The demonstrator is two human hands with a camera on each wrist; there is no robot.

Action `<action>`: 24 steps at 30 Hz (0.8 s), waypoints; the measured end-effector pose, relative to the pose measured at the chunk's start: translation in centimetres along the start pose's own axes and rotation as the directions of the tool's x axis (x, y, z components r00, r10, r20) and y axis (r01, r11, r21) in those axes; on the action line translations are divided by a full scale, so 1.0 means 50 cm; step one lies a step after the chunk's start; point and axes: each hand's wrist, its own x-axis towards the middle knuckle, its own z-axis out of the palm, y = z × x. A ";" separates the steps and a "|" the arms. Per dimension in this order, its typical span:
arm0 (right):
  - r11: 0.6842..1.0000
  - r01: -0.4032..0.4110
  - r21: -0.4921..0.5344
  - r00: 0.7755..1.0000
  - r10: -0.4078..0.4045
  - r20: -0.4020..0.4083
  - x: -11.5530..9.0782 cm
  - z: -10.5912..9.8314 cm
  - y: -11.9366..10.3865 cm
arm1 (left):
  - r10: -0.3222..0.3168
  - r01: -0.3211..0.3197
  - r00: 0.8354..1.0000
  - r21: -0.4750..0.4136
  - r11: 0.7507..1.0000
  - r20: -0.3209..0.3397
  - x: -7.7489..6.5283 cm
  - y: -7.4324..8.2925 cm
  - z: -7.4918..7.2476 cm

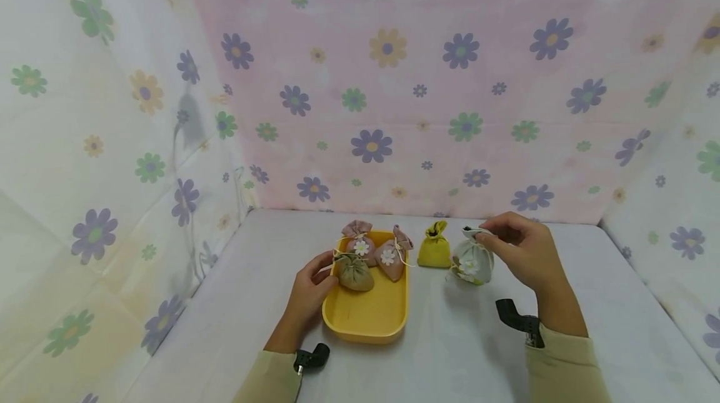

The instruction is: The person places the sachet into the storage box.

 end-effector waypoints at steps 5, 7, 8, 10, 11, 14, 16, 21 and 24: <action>0.999 0.042 0.026 0.999 -0.042 -0.020 -0.002 0.021 -0.005 | -0.009 0.009 1.000 -0.007 1.000 -0.002 0.001 0.000 0.003; 0.998 0.054 0.023 0.998 -0.054 -0.017 -0.004 0.033 -0.008 | -0.015 0.015 1.000 -0.001 1.000 -0.008 0.001 0.000 0.003; 0.998 0.055 0.021 0.998 -0.054 -0.016 -0.006 0.039 -0.009 | -0.017 0.017 1.000 0.001 1.000 -0.009 0.001 -0.001 0.003; 0.998 0.056 0.023 0.998 -0.055 -0.015 -0.008 0.051 -0.013 | -0.019 0.019 1.000 0.004 1.000 -0.010 0.002 -0.002 0.003; 0.998 0.052 0.022 0.999 -0.051 -0.016 -0.009 0.058 -0.015 | -0.018 0.018 1.000 0.006 1.000 -0.011 0.002 -0.002 0.002; 0.999 0.037 0.020 0.999 -0.036 -0.029 -0.011 0.074 -0.023 | -0.017 0.017 1.000 -0.010 1.000 -0.002 0.003 -0.003 0.002; 1.000 0.021 0.019 0.999 -0.020 -0.039 -0.012 0.083 -0.027 | -0.010 0.010 1.000 -0.020 1.000 0.004 0.003 -0.003 0.002; 1.000 -0.024 0.013 0.998 0.024 -0.054 -0.016 0.104 -0.034 | -0.006 0.007 1.000 -0.033 0.999 0.006 0.001 -0.003 0.002; 0.999 -0.051 0.021 0.997 0.052 -0.055 -0.018 0.116 -0.038 | -0.007 0.007 1.000 -0.028 1.000 0.005 0.001 -0.003 0.001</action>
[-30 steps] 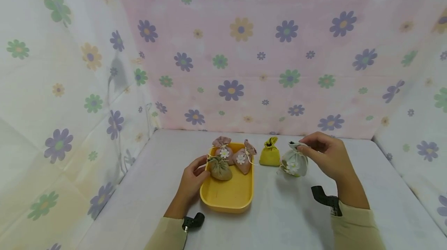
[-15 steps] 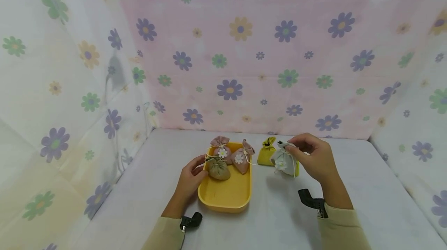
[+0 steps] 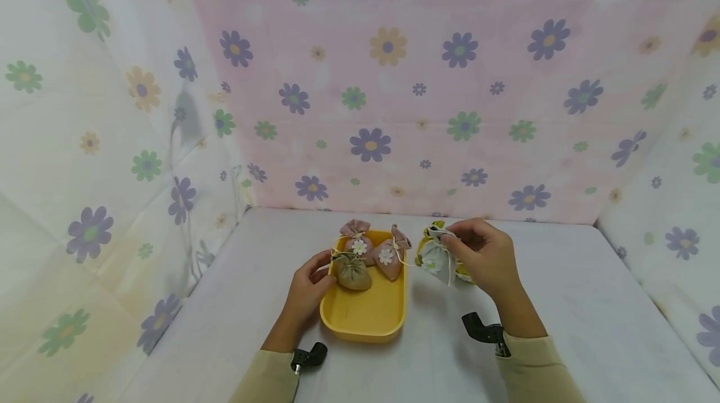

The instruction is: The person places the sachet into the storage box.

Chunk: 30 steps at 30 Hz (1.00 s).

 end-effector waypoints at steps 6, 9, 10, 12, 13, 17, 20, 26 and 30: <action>0.998 -0.032 0.048 0.999 0.031 0.025 -0.004 0.022 -0.013 | -0.004 0.004 1.000 0.005 1.000 -0.002 -0.001 -0.001 -0.002; 0.996 -0.046 0.078 0.998 0.042 0.057 -0.007 0.038 -0.020 | 0.004 -0.004 1.000 0.002 1.000 -0.001 0.000 0.002 -0.002; 0.995 -0.049 0.090 0.997 0.043 0.067 -0.008 0.043 -0.022 | 0.002 -0.002 1.000 0.002 1.000 -0.001 0.001 0.003 -0.001; 0.991 -0.055 0.120 0.995 0.045 0.084 -0.011 0.054 -0.028 | 0.000 0.000 1.000 0.003 1.000 0.002 0.001 0.004 -0.001; 0.989 -0.055 0.134 0.995 0.044 0.088 -0.013 0.059 -0.030 | 0.000 0.000 1.000 0.005 1.000 0.003 0.001 0.005 0.000; 0.983 -0.057 0.175 0.995 0.041 0.094 -0.020 0.080 -0.038 | -0.012 0.012 1.000 0.006 1.000 -0.001 0.000 0.006 0.001; 0.980 -0.079 0.185 0.993 0.061 0.099 -0.025 0.095 -0.041 | -0.014 0.014 1.000 0.001 1.000 0.003 -0.001 0.006 0.000; 0.970 -0.126 0.210 0.988 0.104 0.113 -0.035 0.121 -0.044 | -0.005 0.005 1.000 -0.007 1.000 0.015 -0.002 0.004 -0.003; 0.959 -0.163 0.232 0.983 0.138 0.120 -0.038 0.140 -0.037 | 0.003 -0.003 1.000 -0.011 1.000 0.015 0.000 0.001 -0.003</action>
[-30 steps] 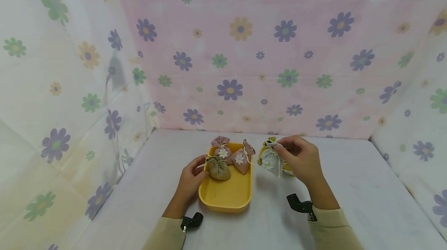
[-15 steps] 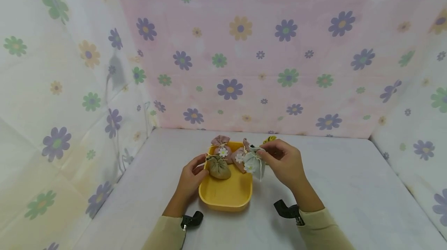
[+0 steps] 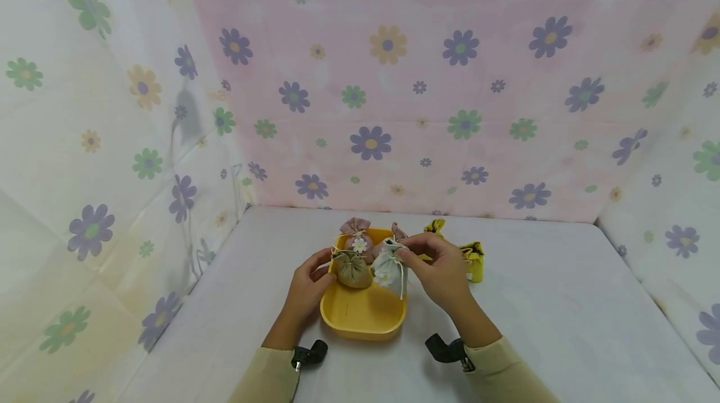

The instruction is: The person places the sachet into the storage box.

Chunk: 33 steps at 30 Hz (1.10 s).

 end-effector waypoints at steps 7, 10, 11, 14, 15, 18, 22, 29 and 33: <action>0.999 -0.047 -0.012 0.999 0.047 0.008 0.001 0.010 0.022 | 0.006 -0.005 1.000 -0.011 1.000 0.004 0.001 0.001 0.003; 0.998 -0.049 -0.028 0.999 0.049 0.005 0.002 0.010 0.031 | 0.002 -0.002 1.000 -0.019 1.000 0.007 0.002 0.002 0.004; 0.998 -0.051 -0.035 0.999 0.052 0.007 0.002 0.011 0.035 | -0.001 0.001 1.000 -0.018 1.000 0.006 0.002 0.003 0.004; 0.996 -0.061 -0.072 0.998 0.063 0.020 0.003 0.014 0.044 | -0.002 0.002 1.000 -0.014 1.000 0.001 0.000 0.004 0.004; 0.994 -0.066 -0.087 0.997 0.068 0.023 0.003 0.016 0.047 | -0.002 0.002 1.000 -0.013 1.000 -0.001 0.000 0.005 0.004; 0.989 -0.081 -0.126 0.996 0.085 0.028 0.003 0.020 0.052 | -0.004 0.004 1.000 -0.006 1.000 -0.007 -0.002 0.006 0.004; 0.987 -0.083 -0.141 0.996 0.088 0.030 0.001 0.025 0.057 | -0.010 0.010 1.000 0.005 1.000 -0.010 -0.003 0.008 0.003; 0.985 -0.078 -0.156 0.995 0.087 0.053 -0.001 0.028 0.065 | -0.004 0.005 1.000 0.010 1.000 -0.015 -0.003 0.008 0.005; 0.980 -0.094 -0.176 0.993 0.105 0.055 -0.001 0.030 0.068 | -0.011 0.012 1.000 0.027 1.000 -0.021 -0.003 0.007 0.005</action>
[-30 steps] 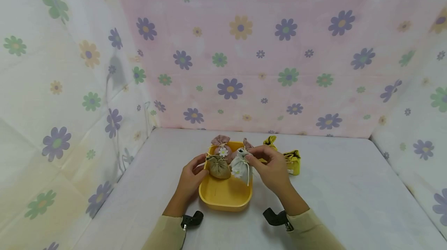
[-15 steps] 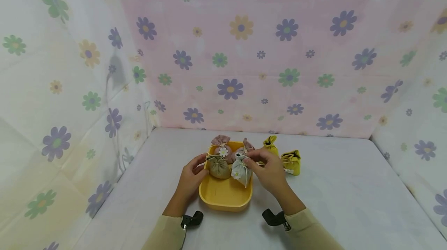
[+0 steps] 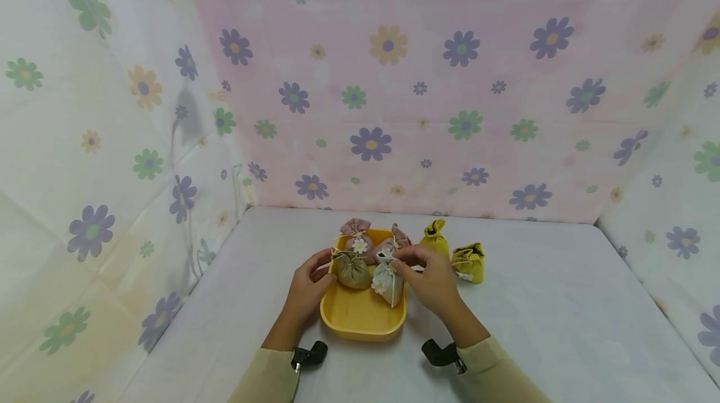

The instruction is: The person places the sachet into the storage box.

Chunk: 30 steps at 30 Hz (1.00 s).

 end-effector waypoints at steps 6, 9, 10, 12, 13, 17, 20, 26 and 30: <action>1.000 -0.004 -0.022 1.000 0.004 0.003 0.000 0.001 0.002 | 0.001 -0.001 1.000 0.006 1.000 -0.001 0.000 0.000 0.000; 1.000 -0.007 -0.027 1.000 0.007 0.007 0.001 0.002 0.004 | 0.002 -0.002 1.000 0.005 1.000 0.001 0.000 0.000 -0.001; 1.000 -0.008 -0.027 1.000 0.008 0.009 0.001 0.002 0.004 | 0.001 -0.001 1.000 0.005 1.000 0.001 -0.001 0.001 -0.001; 0.999 -0.014 -0.033 1.000 0.015 0.012 0.001 0.002 0.005 | -0.002 0.002 1.000 0.004 1.000 0.001 -0.001 0.001 -0.001; 0.999 -0.014 -0.036 1.000 0.015 0.013 0.001 0.003 0.006 | -0.004 0.004 1.000 0.004 1.000 0.001 -0.001 0.000 -0.001; 0.999 -0.018 -0.043 1.000 0.019 0.014 0.001 0.002 0.005 | -0.004 0.004 1.000 0.002 1.000 0.003 -0.001 -0.001 -0.001; 0.999 -0.024 -0.041 0.999 0.025 0.020 0.000 0.000 0.003 | -0.002 0.002 1.000 0.003 1.000 0.004 0.001 -0.002 0.000; 0.999 -0.034 -0.040 0.998 0.036 0.055 0.004 -0.007 0.001 | 0.000 0.000 1.000 0.009 1.000 0.000 0.002 -0.003 0.001; 0.998 -0.035 -0.050 0.997 0.038 0.066 0.006 -0.009 0.000 | 0.006 -0.006 1.000 0.012 1.000 0.000 0.001 -0.004 0.001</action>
